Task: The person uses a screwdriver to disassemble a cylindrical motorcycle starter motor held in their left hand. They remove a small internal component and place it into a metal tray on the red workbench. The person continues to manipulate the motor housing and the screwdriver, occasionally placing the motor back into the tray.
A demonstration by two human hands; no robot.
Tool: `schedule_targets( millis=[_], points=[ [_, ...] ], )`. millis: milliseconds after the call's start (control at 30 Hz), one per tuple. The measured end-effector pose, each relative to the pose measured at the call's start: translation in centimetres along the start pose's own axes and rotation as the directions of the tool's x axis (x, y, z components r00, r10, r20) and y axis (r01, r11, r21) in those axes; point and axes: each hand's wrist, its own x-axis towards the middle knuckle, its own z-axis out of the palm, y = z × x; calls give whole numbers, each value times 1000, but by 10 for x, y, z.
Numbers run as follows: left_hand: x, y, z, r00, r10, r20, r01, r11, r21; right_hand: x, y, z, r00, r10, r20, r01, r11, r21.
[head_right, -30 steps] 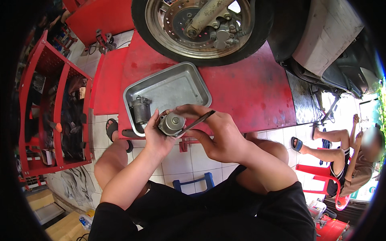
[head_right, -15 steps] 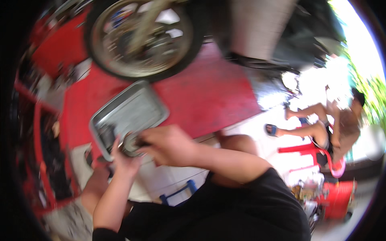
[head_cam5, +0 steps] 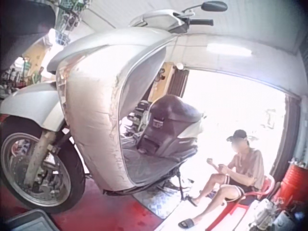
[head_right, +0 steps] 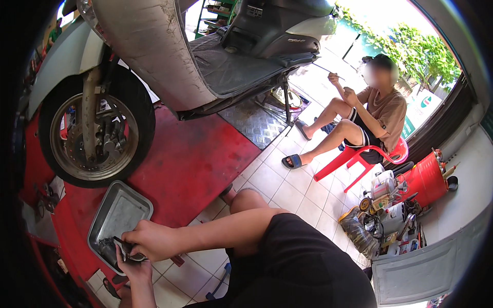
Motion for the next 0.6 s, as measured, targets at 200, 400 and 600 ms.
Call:
schedule_targets(
  millis=[200, 400, 600],
  points=[
    [-6, 3, 10, 1000, -10, -24, 10, 1000, -3, 1, 6, 7, 999, -21, -41, 20, 999, -28],
    [-10, 5, 11, 999, -20, -28, 20, 1000, 13, 2, -4, 2, 1000, 25, 8, -25, 999, 32],
    [1, 5, -4, 999, 19, 43, -21, 999, 46, 0, 2, 2, 995, -55, 83, 58, 998, -35]
  ],
)
